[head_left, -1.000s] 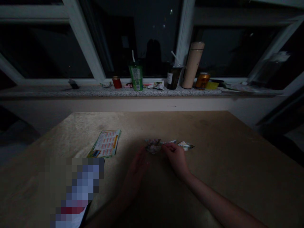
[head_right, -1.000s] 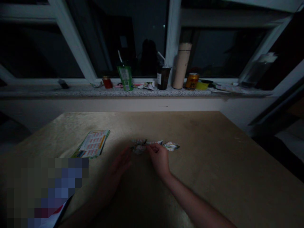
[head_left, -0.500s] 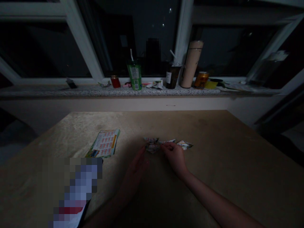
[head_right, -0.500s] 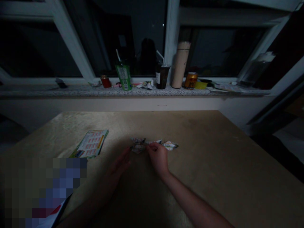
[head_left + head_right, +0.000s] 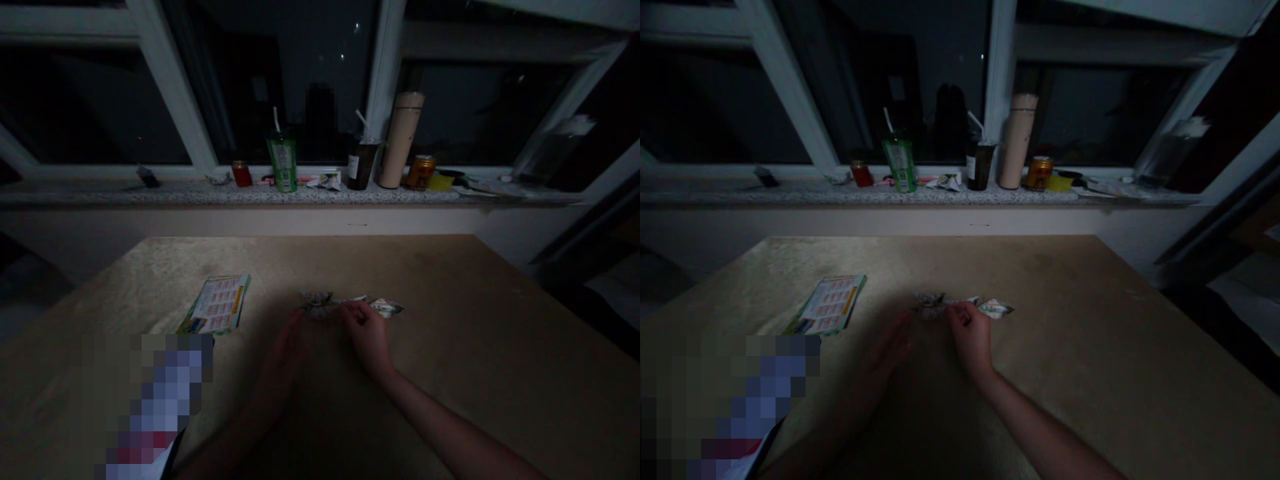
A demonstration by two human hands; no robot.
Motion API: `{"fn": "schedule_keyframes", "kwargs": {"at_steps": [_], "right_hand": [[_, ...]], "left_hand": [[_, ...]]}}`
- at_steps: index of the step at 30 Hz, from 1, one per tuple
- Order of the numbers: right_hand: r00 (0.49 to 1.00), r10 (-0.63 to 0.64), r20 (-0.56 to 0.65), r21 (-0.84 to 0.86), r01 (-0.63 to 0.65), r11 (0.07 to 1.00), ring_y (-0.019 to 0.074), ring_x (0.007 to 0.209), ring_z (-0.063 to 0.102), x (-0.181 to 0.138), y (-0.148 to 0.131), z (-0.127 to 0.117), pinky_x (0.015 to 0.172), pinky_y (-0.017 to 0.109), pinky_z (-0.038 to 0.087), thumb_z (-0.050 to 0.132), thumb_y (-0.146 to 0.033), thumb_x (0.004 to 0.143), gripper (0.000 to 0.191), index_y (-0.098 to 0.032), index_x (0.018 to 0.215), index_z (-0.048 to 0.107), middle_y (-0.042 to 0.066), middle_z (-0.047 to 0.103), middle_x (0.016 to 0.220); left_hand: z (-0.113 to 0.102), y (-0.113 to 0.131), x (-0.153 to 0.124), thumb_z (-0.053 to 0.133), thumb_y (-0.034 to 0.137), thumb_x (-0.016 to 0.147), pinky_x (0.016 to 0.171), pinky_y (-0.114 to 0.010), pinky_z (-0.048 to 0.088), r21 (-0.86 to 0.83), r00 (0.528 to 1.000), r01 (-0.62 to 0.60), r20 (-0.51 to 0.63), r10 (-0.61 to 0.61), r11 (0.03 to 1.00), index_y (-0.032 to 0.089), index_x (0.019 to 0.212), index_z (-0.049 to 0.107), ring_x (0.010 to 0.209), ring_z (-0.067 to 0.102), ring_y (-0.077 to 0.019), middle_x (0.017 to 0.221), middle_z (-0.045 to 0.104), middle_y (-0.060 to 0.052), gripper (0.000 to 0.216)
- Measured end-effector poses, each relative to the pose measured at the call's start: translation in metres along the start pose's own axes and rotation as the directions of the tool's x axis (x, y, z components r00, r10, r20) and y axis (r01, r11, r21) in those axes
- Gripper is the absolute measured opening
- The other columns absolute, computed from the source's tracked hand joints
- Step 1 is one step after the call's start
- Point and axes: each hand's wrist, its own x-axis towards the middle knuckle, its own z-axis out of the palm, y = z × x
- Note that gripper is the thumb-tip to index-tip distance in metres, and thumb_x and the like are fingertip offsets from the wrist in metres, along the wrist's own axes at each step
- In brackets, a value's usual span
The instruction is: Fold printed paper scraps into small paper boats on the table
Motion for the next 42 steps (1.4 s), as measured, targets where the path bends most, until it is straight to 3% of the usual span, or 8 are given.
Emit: {"fn": "schedule_keyframes", "kwargs": {"at_steps": [6, 9, 13, 15, 19, 31, 38, 42], "right_hand": [[0.988, -0.142, 0.059, -0.063, 0.146, 0.987, 0.0156, 0.058, 0.056, -0.011, -0.008, 0.0, 0.055, 0.025, 0.041, 0.054, -0.033, 0.083, 0.021, -0.016, 0.079, 0.066, 0.003, 0.065, 0.067], [0.969, -0.22, 0.116, -0.103, 0.232, 0.967, 0.0164, 0.063, 0.058, -0.016, -0.009, 0.0, 0.059, 0.026, 0.042, 0.053, -0.028, 0.085, 0.018, -0.017, 0.08, 0.066, 0.004, 0.067, 0.073], [0.907, -0.373, 0.196, -0.181, 0.408, 0.895, 0.0175, 0.068, 0.059, -0.02, -0.008, 0.002, 0.063, 0.027, 0.044, 0.05, -0.023, 0.089, 0.016, -0.018, 0.085, 0.064, 0.004, 0.066, 0.076], [0.873, -0.438, 0.213, -0.184, 0.476, 0.86, 0.0179, 0.07, 0.059, -0.02, -0.008, 0.004, 0.064, 0.028, 0.045, 0.05, -0.022, 0.09, 0.014, -0.018, 0.086, 0.063, 0.004, 0.065, 0.076], [0.811, -0.531, 0.245, -0.201, 0.579, 0.79, 0.0189, 0.072, 0.058, -0.022, -0.011, 0.01, 0.067, 0.03, 0.045, 0.049, -0.021, 0.091, 0.013, -0.019, 0.086, 0.061, 0.005, 0.065, 0.077], [0.688, -0.594, 0.416, -0.235, 0.713, 0.661, 0.021, 0.074, 0.058, -0.022, -0.016, 0.043, 0.071, 0.035, 0.046, 0.042, -0.023, 0.094, 0.02, -0.019, 0.087, 0.06, 0.007, 0.064, 0.079], [0.666, -0.582, 0.467, -0.168, 0.713, 0.681, 0.0204, 0.074, 0.058, -0.02, -0.02, 0.065, 0.068, 0.034, 0.049, 0.041, -0.024, 0.094, 0.021, -0.019, 0.091, 0.062, 0.007, 0.064, 0.08], [0.612, -0.556, 0.563, -0.085, 0.712, 0.697, 0.0216, 0.093, 0.06, -0.019, -0.02, 0.08, 0.081, 0.037, 0.051, 0.043, -0.015, 0.09, 0.024, -0.02, 0.107, 0.06, 0.01, 0.065, 0.101]], "left_hand": [[0.002, -0.001, -0.007, 0.049, 0.035, 0.087, 0.112, -0.039, 0.021, 0.061, 0.998, -0.068, 0.004, 0.068, 0.996, 0.021, 0.141, 0.031, 0.137, 0.027, -0.0216, 0.15, 0.03, -0.005, 0.059], [-0.003, 0.002, -0.012, 0.045, 0.032, 0.09, 0.112, -0.04, 0.023, 0.22, 0.99, -0.139, 0.043, 0.133, 0.966, 0.02, 0.141, 0.03, 0.136, 0.03, -0.0216, 0.148, 0.034, -0.007, 0.054], [-0.011, 0.012, -0.018, 0.043, 0.025, 0.094, 0.105, -0.041, 0.036, 0.569, 0.956, -0.284, 0.225, 0.186, 0.772, 0.019, 0.139, 0.033, 0.125, 0.045, -0.0221, 0.139, 0.046, -0.009, 0.046], [-0.014, 0.019, -0.019, 0.043, 0.02, 0.094, 0.1, -0.038, 0.041, 0.656, 0.923, -0.376, 0.33, 0.2, 0.655, 0.019, 0.133, 0.041, 0.117, 0.052, -0.0214, 0.131, 0.054, -0.009, 0.039], [-0.019, 0.028, -0.018, 0.047, 0.016, 0.092, 0.097, -0.036, 0.042, 0.675, 0.877, -0.467, 0.434, 0.205, 0.571, 0.02, 0.119, 0.054, 0.106, 0.057, -0.021, 0.117, 0.061, -0.005, 0.029], [-0.043, 0.036, -0.012, 0.053, 0.013, 0.09, 0.091, -0.038, 0.043, 0.732, 0.81, -0.578, 0.57, 0.14, 0.36, 0.012, 0.108, 0.061, 0.097, 0.059, -0.0237, 0.109, 0.063, -0.011, 0.02], [-0.065, 0.043, -0.007, 0.053, 0.013, 0.09, 0.085, -0.035, 0.045, 0.784, 0.853, -0.51, 0.513, 0.094, 0.352, 0.015, 0.096, 0.065, 0.088, 0.062, -0.0219, 0.095, 0.067, -0.007, 0.014], [-0.084, 0.05, -0.004, 0.051, 0.013, 0.09, 0.075, -0.03, 0.048, 0.836, 0.905, -0.414, 0.421, 0.062, 0.361, 0.016, 0.093, 0.066, 0.081, 0.065, -0.0204, 0.089, 0.069, -0.005, 0.015]]}}
